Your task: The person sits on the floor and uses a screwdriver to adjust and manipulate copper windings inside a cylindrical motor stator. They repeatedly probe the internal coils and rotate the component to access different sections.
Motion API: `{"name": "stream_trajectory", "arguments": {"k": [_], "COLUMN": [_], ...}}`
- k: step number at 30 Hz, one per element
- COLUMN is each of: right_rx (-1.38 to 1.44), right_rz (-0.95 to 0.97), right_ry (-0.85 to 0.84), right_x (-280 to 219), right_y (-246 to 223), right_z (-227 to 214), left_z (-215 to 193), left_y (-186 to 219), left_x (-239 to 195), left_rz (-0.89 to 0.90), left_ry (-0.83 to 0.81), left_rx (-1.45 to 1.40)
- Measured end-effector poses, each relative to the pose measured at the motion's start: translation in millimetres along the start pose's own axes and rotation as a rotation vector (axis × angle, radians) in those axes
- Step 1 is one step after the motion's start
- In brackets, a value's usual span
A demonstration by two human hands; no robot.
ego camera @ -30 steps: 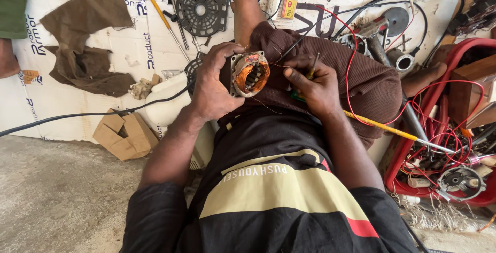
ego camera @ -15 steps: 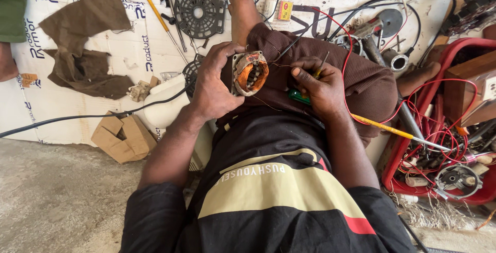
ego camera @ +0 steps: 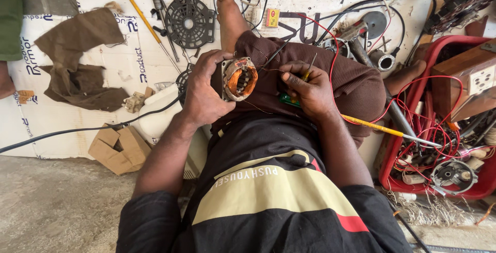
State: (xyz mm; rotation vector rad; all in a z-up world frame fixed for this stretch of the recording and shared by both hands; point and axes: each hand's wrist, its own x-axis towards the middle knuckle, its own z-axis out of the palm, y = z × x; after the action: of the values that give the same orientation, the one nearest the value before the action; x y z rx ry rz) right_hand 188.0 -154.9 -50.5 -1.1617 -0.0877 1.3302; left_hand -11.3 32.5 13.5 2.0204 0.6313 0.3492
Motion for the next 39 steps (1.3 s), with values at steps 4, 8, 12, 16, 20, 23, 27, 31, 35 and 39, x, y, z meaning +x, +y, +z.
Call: {"name": "stream_trajectory", "arguments": {"k": [4, 8, 12, 16, 20, 23, 27, 31, 35, 39], "right_rx": [-0.024, -0.032, -0.040, -0.009, -0.001, -0.050, -0.082, -0.039, -0.099, -0.133], "right_rz": [0.022, 0.019, 0.018, 0.006, -0.014, -0.047, -0.049, -0.033, -0.069, -0.118], "right_ry": [0.027, 0.027, 0.021, 0.023, 0.015, 0.011, 0.023, 0.025, 0.025, -0.008], "right_x": [-0.3, -0.2, 0.3, 1.4, 1.4, 0.3, -0.7, 1.1, 0.5, 0.9], "right_y": [-0.3, -0.7, 0.1, 0.4, -1.5, -3.7, -3.7, -1.7, 1.2, 3.1], "right_z": [-0.1, -0.3, -0.8, -0.4, 2.2, 3.8, 3.7, 3.0, -1.3, -3.8], "left_z": [-0.9, -1.1, -1.3, -1.0, -1.0, -1.6, -1.3, -1.6, -0.2, -2.2], "left_y": [0.0, -0.4, -1.0, -1.3, -1.5, -1.8, -2.1, -0.7, -0.1, -0.8], "left_x": [0.1, 0.6, 0.6, 1.0, 0.5, 0.1, 0.3, -0.6, -0.9, -0.7], "left_rz": [-0.007, -0.006, -0.012, -0.010, -0.008, 0.000, -0.003, 0.003, 0.014, 0.031], "left_ry": [-0.011, -0.021, -0.029, -0.034, -0.028, -0.025, -0.027, -0.013, -0.010, -0.006], "left_rx": [0.032, 0.043, 0.064, 0.054, 0.042, 0.031, 0.017, -0.020, -0.094, -0.041]}}
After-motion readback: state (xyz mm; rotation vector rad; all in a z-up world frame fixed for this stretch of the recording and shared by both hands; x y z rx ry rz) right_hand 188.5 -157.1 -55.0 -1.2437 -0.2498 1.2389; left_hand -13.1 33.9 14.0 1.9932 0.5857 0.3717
